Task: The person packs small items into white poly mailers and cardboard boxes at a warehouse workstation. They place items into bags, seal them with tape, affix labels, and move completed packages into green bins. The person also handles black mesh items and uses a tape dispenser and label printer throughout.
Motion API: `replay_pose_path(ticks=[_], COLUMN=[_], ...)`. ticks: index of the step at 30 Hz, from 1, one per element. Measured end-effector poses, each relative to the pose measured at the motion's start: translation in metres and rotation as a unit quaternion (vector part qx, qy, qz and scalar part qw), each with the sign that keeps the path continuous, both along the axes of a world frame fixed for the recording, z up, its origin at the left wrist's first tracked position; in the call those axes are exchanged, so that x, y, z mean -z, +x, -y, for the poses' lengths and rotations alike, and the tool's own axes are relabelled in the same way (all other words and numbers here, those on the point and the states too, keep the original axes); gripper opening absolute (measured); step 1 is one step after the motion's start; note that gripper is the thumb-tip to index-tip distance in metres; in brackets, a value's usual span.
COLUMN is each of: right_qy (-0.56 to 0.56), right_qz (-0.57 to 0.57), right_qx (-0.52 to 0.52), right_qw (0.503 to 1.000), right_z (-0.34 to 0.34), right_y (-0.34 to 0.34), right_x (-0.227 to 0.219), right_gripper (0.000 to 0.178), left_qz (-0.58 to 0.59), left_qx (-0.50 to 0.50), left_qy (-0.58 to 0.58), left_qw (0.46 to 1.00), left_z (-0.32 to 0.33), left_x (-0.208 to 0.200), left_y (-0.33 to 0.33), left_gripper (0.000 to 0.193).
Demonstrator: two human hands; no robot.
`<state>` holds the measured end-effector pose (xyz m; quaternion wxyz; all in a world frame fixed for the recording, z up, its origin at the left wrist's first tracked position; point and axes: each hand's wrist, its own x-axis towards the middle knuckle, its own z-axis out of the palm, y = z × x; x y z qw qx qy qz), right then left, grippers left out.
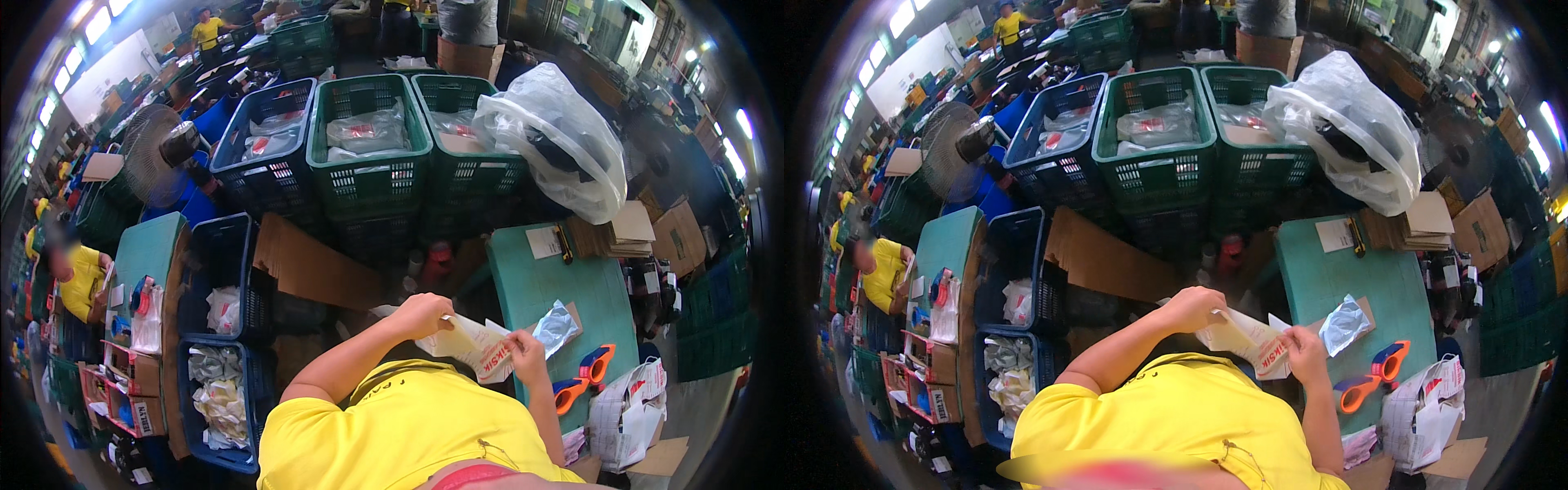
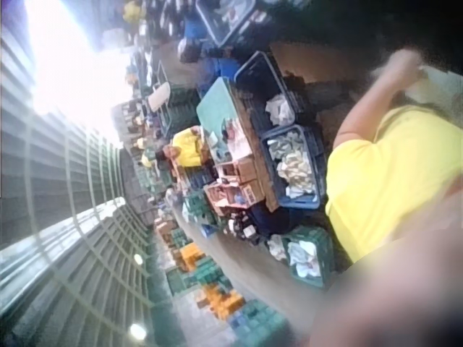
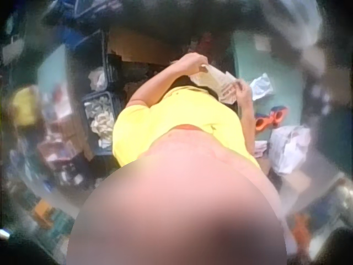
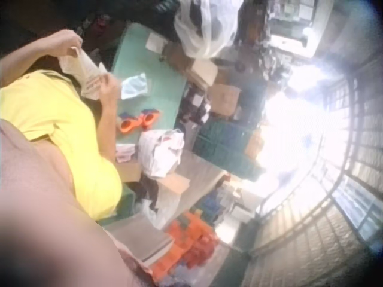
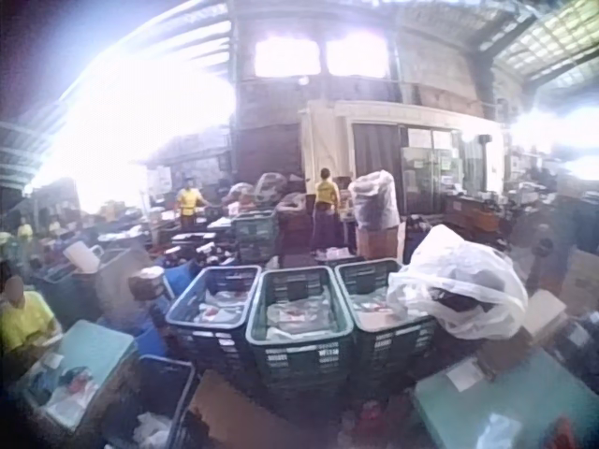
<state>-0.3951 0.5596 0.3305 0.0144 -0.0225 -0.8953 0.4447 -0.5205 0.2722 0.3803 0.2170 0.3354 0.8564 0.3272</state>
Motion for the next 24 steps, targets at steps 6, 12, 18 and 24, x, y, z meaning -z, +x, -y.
replay_pose_path(ticks=[6,12,18,24], right_qy=[0.134,0.092,0.015,-0.058], right_qz=[0.141,-0.192,-0.417,-0.464], right_qx=[0.015,0.117,-0.078,-0.166], right_qw=[0.981,0.970,0.905,0.868], right_z=[0.000,0.023,0.052,0.078], right_y=[0.046,0.042,-0.001,-0.012], right_x=[0.041,0.048,-0.001,-0.044], right_gripper=[0.031,0.024,0.040,0.042], left_qz=[0.014,-0.259,-0.354,-0.429], left_qx=[-0.128,-0.258,-0.495,-0.526], left_qy=[-0.036,-0.049,-0.104,-0.071], left_qw=[0.991,0.929,0.787,0.731], left_z=[0.039,0.071,0.062,0.044], left_x=[0.039,0.065,0.035,0.003], left_y=[0.017,0.051,0.071,0.098], left_gripper=[0.023,0.019,0.010,0.019])
